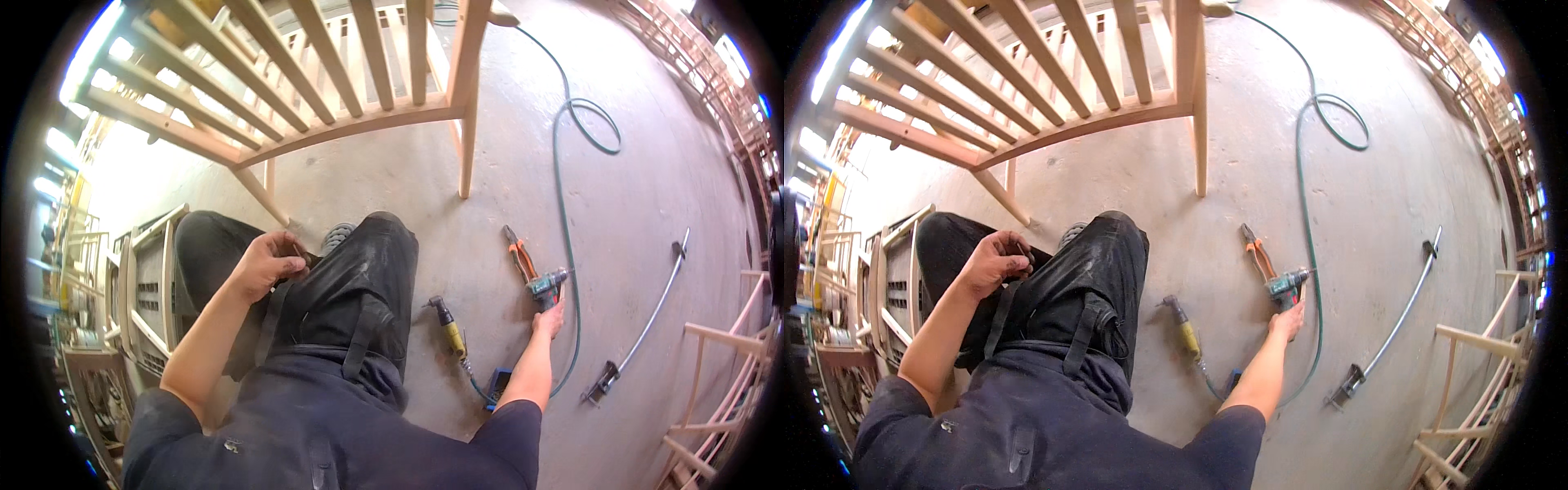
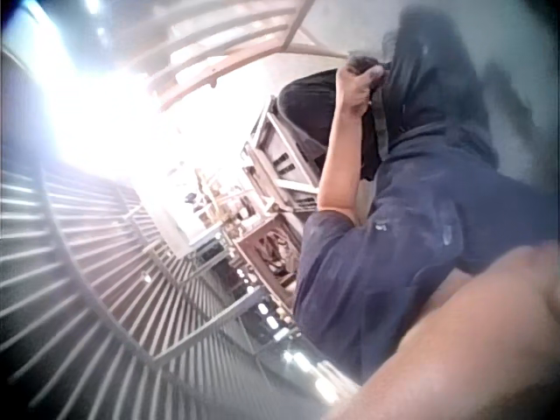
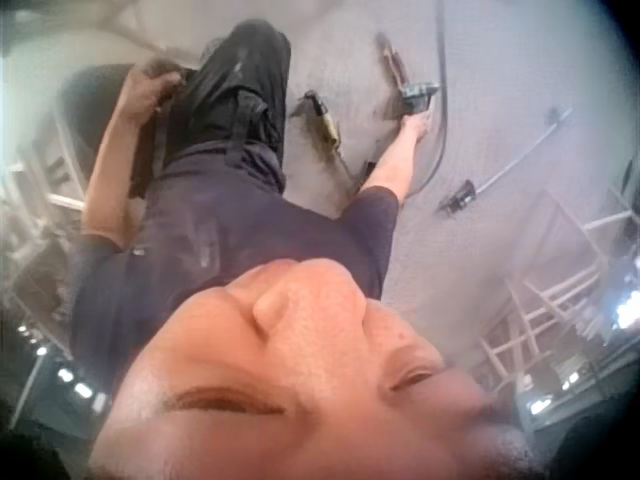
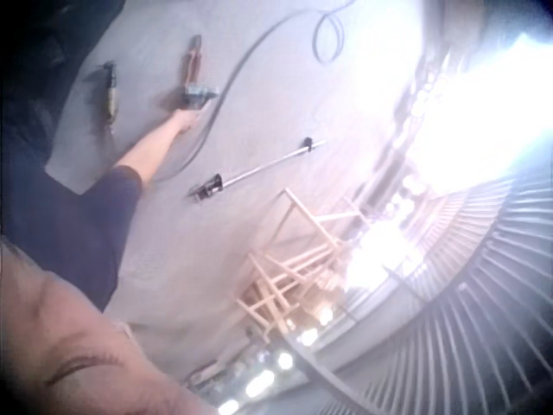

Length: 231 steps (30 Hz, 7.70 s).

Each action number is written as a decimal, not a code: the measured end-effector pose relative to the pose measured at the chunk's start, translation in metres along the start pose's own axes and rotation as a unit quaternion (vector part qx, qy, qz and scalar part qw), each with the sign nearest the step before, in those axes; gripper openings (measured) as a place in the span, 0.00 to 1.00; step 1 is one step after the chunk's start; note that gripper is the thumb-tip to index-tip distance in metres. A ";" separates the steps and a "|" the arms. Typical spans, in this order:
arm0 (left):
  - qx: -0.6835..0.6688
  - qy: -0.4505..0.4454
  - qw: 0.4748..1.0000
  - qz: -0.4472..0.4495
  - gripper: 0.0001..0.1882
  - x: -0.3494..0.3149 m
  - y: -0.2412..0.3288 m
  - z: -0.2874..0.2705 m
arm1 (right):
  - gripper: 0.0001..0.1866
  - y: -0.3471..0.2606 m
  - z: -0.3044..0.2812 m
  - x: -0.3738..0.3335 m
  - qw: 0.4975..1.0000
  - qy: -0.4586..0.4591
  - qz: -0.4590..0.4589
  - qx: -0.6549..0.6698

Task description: The person assembles a wooden chair by attaching the backrest to the seat frame using a cordless drill and screws. They position the chair, align the parts, and drive screws into the joints to secure the structure.

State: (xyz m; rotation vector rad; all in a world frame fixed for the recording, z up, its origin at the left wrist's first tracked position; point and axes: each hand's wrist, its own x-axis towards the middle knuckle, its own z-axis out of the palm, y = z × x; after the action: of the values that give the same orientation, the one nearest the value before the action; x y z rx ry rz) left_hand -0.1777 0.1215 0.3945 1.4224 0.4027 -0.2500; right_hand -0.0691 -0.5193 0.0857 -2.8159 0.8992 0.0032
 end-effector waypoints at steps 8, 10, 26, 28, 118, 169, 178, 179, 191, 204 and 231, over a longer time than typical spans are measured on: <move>-0.065 0.002 0.998 -0.003 0.10 0.013 0.007 -0.002 | 0.51 -0.025 -0.039 -0.047 0.903 -0.038 0.060 0.423; -0.067 0.010 0.998 -0.011 0.09 0.011 0.011 -0.009 | 0.48 -0.050 -0.060 -0.107 0.793 -0.075 0.005 0.604; -0.226 -0.110 0.958 0.139 0.09 0.099 0.124 0.133 | 0.22 -0.301 -0.219 -0.191 0.459 -0.408 -0.201 0.763; -0.188 -0.087 0.967 0.149 0.09 0.117 0.147 0.159 | 0.16 -0.313 -0.232 -0.164 0.434 -0.418 -0.168 0.780; -0.060 0.007 0.995 0.079 0.15 0.618 -0.027 0.464 | 0.29 -0.348 0.108 0.316 0.425 -0.524 0.036 0.737; 0.569 0.072 0.699 0.428 0.44 0.467 0.115 0.373 | 0.32 -0.465 0.094 0.253 0.105 -0.602 -0.027 0.791; 0.137 -0.005 0.904 0.405 0.33 0.470 0.193 0.390 | 0.20 -0.473 0.051 0.232 0.101 -0.607 0.023 0.788; 0.111 -0.005 0.926 0.362 0.30 0.458 0.208 0.392 | 0.18 -0.475 0.051 0.222 0.091 -0.601 0.047 0.793; -0.008 -0.118 0.887 0.447 0.51 0.464 0.257 0.386 | 0.35 -0.473 0.002 0.190 0.116 -0.603 0.005 0.789; 0.044 -0.135 0.883 0.447 0.35 0.492 0.228 0.369 | 0.25 -0.479 0.046 0.177 0.078 -0.551 -0.044 0.830; 0.132 -0.086 0.882 0.444 0.42 0.592 0.156 0.419 | 0.19 -0.476 0.130 0.278 0.050 -0.579 -0.094 0.808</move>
State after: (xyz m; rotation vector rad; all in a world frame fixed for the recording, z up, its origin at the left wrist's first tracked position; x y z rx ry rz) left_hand 0.4723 -0.2290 0.3305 1.6937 -0.4667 0.3313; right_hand 0.4389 -0.2757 0.0254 -0.0005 -0.2585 0.6017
